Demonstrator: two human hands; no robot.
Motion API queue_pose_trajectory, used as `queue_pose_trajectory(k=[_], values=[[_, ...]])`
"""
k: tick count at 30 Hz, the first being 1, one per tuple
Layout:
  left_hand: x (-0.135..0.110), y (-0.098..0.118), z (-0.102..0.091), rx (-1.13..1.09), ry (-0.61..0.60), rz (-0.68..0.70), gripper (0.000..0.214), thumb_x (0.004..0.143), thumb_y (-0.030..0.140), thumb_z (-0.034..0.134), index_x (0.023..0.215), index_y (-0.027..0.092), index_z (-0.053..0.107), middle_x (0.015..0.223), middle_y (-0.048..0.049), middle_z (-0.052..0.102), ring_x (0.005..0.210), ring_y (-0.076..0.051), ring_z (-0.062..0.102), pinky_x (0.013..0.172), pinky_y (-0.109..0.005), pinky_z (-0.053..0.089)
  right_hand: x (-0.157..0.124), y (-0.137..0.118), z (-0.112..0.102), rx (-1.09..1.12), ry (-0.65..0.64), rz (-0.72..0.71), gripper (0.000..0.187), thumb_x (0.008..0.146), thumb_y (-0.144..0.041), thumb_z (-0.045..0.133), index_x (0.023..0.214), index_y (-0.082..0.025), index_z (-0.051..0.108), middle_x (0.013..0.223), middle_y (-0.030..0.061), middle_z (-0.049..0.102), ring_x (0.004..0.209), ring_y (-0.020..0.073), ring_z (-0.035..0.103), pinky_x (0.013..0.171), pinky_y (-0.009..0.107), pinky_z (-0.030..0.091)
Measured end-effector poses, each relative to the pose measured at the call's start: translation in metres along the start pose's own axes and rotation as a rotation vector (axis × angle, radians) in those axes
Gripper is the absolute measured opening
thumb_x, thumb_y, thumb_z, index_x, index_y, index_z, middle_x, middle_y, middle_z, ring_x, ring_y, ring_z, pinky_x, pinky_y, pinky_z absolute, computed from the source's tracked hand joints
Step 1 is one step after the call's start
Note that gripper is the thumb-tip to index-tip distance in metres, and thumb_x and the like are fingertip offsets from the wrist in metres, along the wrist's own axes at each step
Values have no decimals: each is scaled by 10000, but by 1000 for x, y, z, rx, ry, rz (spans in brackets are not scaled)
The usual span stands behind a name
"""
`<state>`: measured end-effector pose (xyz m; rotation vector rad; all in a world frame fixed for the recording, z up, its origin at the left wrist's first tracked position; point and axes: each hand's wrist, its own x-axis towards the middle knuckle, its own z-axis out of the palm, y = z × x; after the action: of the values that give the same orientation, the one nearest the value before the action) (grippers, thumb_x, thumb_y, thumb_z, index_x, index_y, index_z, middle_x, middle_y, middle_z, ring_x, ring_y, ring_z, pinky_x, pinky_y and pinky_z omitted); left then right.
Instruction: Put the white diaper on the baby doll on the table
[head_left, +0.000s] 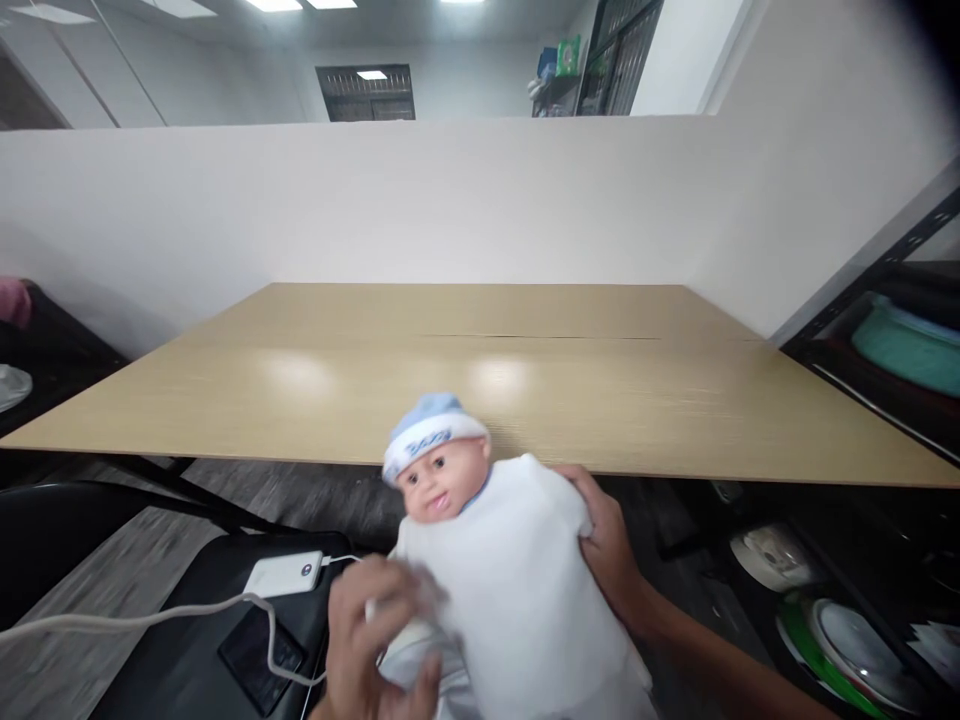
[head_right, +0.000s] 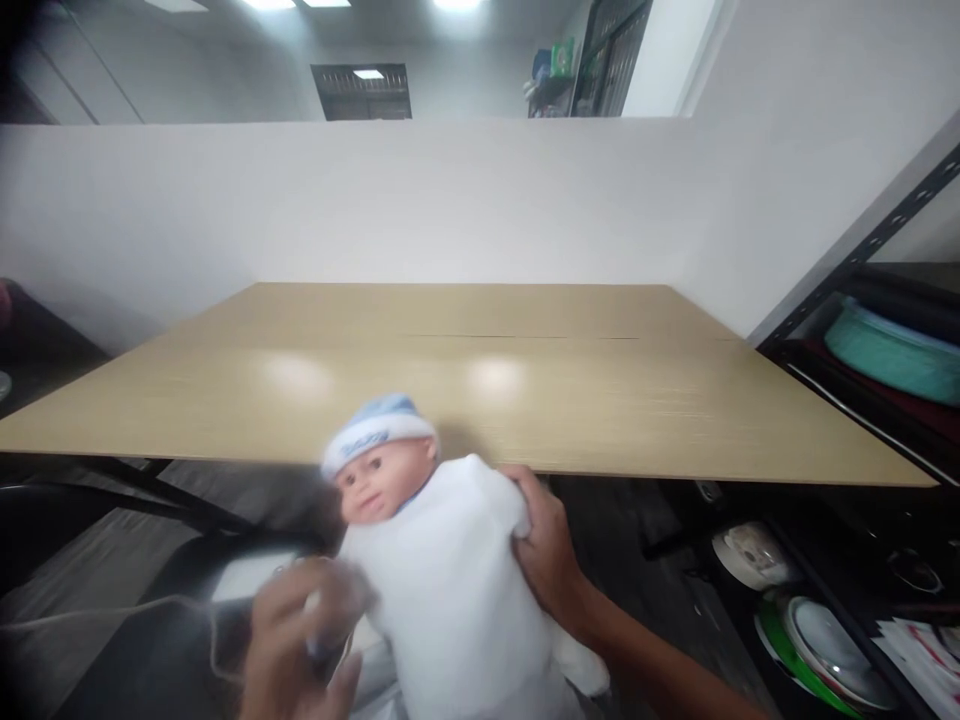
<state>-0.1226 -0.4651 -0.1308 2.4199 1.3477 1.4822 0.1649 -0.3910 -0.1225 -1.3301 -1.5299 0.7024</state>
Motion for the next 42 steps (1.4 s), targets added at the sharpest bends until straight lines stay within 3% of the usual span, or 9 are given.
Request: queue_pose_trajectory(k=[2,5,8,11,15,18,23,32,42], values=[[23,-33,15,-52,-43,-94,521,894,361,664,1375,261,491,1270,-124,604,1192,-328,600,981,-514,537,10,1,-7,67,122,51,294,788,-299,590,1068,-223,642,971,23,727,873,220,648,744,282,494],[65,-68,39,-152,-340,-245,607,929,406,673,1452,234,418,1395,-137,587,1265,-315,597,1060,-475,509,33,1,-6,191,229,94,263,799,-305,583,1048,-227,612,993,21,712,856,208,616,731,278,488],[104,-85,56,-185,-510,-292,607,930,447,682,1444,247,426,1398,-119,624,1230,-317,631,1019,-436,519,57,7,-4,258,224,135,225,802,-314,589,1015,-241,589,976,12,709,815,204,599,696,281,478],[130,-98,68,-126,-583,-271,540,940,460,666,1384,227,467,1333,-118,670,1161,-340,660,936,-439,526,78,17,-15,81,166,125,182,824,-317,576,992,-245,588,930,11,711,793,215,608,674,288,453],[146,-119,82,-77,-627,-222,516,954,462,647,1382,231,474,1319,-123,681,1152,-350,663,905,-431,517,95,31,-44,-493,1,32,238,847,-264,566,1078,-243,620,910,34,722,794,246,639,664,301,397],[152,-130,91,-53,-665,-198,507,950,426,656,1387,238,482,1332,-120,676,1179,-350,649,929,-438,509,102,41,-59,-725,-133,-65,259,878,-251,579,1131,-247,632,1012,54,740,878,267,675,695,309,412],[158,-141,99,2,-697,-180,507,917,378,705,1366,240,514,1295,-112,692,1155,-343,655,952,-452,500,107,66,-71,-707,-206,-147,278,928,-306,607,1201,-262,639,1135,56,742,1005,269,698,800,323,500],[163,-165,92,13,-626,-227,499,945,578,654,1323,259,590,1201,-70,716,1077,-295,667,911,-420,531,109,109,-89,-711,-137,-133,373,951,-585,638,1169,-282,647,1086,63,737,981,295,688,785,381,547],[212,-230,139,81,-549,-105,493,928,650,631,1196,237,654,1089,-65,737,1022,-296,679,907,-428,511,192,151,-76,-713,-75,-262,382,975,-572,585,1167,-246,640,1062,98,733,974,313,679,824,420,541]])
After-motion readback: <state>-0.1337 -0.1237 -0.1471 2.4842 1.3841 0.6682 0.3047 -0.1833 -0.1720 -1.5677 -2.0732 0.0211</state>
